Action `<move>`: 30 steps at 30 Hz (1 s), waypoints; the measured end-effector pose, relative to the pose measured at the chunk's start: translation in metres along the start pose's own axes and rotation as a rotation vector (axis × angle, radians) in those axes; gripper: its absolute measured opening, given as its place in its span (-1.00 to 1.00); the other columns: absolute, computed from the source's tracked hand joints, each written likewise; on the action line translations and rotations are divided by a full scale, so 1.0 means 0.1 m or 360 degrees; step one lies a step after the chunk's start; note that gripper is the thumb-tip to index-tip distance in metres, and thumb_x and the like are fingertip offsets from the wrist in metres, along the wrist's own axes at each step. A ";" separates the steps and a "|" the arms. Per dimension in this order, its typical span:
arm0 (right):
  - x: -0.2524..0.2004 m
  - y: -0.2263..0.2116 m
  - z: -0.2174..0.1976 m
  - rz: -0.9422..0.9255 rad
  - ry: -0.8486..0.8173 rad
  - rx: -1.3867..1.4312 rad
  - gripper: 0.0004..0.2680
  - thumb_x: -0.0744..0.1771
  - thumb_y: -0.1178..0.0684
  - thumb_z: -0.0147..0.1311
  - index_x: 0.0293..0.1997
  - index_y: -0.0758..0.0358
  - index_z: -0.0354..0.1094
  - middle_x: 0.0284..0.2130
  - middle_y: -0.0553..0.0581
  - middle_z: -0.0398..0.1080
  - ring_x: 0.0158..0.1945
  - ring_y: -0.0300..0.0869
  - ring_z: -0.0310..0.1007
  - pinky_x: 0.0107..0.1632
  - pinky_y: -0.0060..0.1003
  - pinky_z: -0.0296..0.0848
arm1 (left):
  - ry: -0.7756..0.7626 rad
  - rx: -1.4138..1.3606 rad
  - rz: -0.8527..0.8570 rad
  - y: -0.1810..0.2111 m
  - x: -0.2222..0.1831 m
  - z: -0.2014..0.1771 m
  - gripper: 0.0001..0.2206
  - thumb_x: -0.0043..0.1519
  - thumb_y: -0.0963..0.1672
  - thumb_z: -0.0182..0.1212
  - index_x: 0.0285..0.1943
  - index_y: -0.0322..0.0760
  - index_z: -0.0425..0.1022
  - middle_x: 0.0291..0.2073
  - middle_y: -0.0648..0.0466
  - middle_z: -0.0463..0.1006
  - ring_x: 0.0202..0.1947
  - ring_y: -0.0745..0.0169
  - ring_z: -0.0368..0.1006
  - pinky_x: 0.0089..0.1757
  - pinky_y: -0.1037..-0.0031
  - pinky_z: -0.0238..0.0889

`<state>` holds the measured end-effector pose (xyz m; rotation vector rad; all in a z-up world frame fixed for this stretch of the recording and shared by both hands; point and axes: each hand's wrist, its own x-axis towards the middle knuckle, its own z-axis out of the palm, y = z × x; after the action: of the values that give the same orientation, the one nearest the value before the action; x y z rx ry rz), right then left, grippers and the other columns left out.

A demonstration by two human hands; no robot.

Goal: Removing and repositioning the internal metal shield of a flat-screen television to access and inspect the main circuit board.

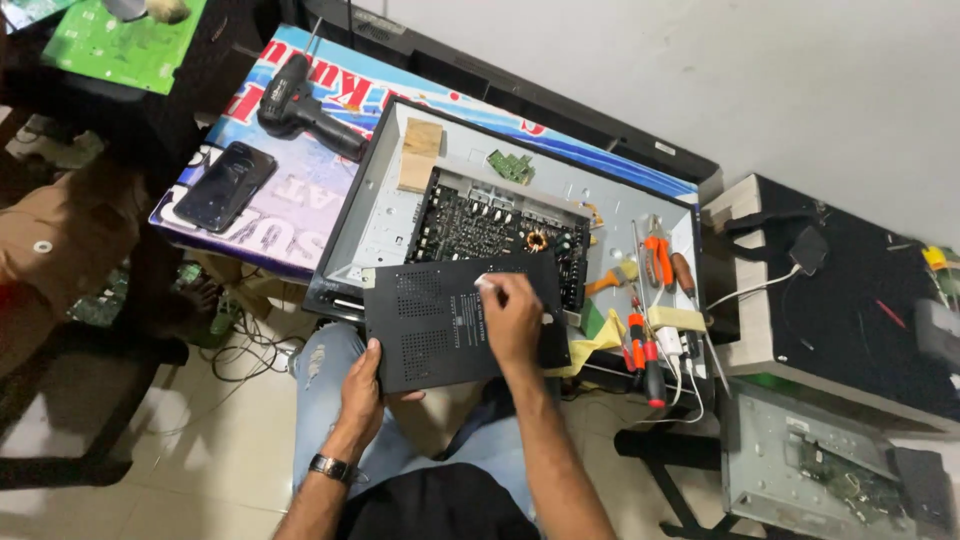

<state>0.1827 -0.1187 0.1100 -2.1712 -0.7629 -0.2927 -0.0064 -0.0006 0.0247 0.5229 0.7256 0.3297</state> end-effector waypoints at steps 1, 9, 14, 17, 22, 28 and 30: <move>0.18 0.16 0.06 -0.0006 0.0024 -0.0004 -0.94 0.27 0.18 0.25 -0.26 0.13 0.52 -0.30 0.09 0.51 -0.16 0.05 0.55 -0.07 -0.11 0.48 | -0.0023 0.0007 0.0007 0.03 -0.01 0.05 -0.57 0.41 0.06 -0.02 0.17 -0.38 0.42 -0.10 -0.46 0.59 -0.28 -0.50 0.56 -0.43 -0.29 0.46; -0.26 -0.31 0.56 -0.0434 -0.0202 -0.0037 -0.93 0.35 0.18 0.07 -0.34 0.26 0.38 -0.41 0.18 0.25 -0.32 0.04 0.28 -0.28 -0.05 0.26 | 0.0122 -0.0001 -0.0124 0.23 -0.24 0.27 -0.50 0.35 0.04 -0.03 0.27 -0.44 0.42 0.05 -0.27 0.58 -0.01 -0.29 0.53 -0.31 -0.14 0.49; -1.00 -0.68 0.48 -0.0395 -0.0680 0.0260 -0.94 0.27 0.26 0.08 -0.34 0.20 0.40 -0.43 0.10 0.30 -0.31 -0.02 0.34 -0.25 -0.14 0.29 | 0.0125 -0.0134 -0.0170 0.04 -0.02 -0.04 -0.66 0.37 0.05 0.14 -0.09 -0.31 0.55 -0.35 0.02 0.59 -0.36 0.17 0.49 -0.35 0.36 0.35; -0.82 -0.66 0.36 -0.0161 -0.1016 0.0304 -0.95 0.29 0.11 0.17 -0.27 0.11 0.53 -0.39 0.05 0.43 -0.30 -0.11 0.44 -0.21 -0.20 0.38 | -0.0018 -0.0140 -0.0253 0.18 -0.17 0.04 -0.55 0.35 0.06 0.04 0.00 -0.48 0.50 -0.17 -0.20 0.59 -0.17 -0.04 0.52 -0.19 0.08 0.44; -0.05 -0.56 0.44 -0.0096 -0.0576 0.0277 -0.93 0.29 0.12 0.23 -0.22 0.15 0.57 -0.30 0.06 0.54 -0.27 -0.18 0.52 -0.19 -0.27 0.45 | -0.0078 -0.0115 -0.0350 0.36 -0.34 0.27 -0.40 0.27 0.08 -0.06 0.39 -0.38 0.31 0.17 -0.30 0.50 0.15 -0.35 0.44 -0.06 -0.27 0.39; -0.01 -0.45 0.93 -0.0288 -0.0322 0.0143 -0.96 0.27 0.26 0.19 -0.35 0.26 0.50 -0.37 0.11 0.41 -0.33 -0.08 0.45 -0.32 -0.18 0.43 | -0.0085 -0.0198 -0.0268 0.19 -0.22 0.14 -0.37 0.31 0.13 -0.19 0.45 -0.29 0.28 0.20 -0.24 0.50 0.13 -0.34 0.45 -0.14 -0.26 0.41; -0.26 -0.53 0.93 -0.0420 -0.0582 0.0155 -0.92 0.27 0.27 0.20 -0.27 0.22 0.54 -0.38 0.13 0.42 -0.25 0.03 0.55 -0.20 -0.22 0.53 | -0.0129 -0.0283 -0.0254 0.02 -0.01 -0.05 -0.32 0.35 0.22 -0.19 0.28 -0.40 0.36 0.16 -0.39 0.48 0.11 -0.58 0.42 -0.07 -0.49 0.30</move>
<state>0.1253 -0.0332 0.0706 -2.0555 -1.2468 0.0132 -0.0108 0.0021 0.0230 0.3062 0.6482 0.2203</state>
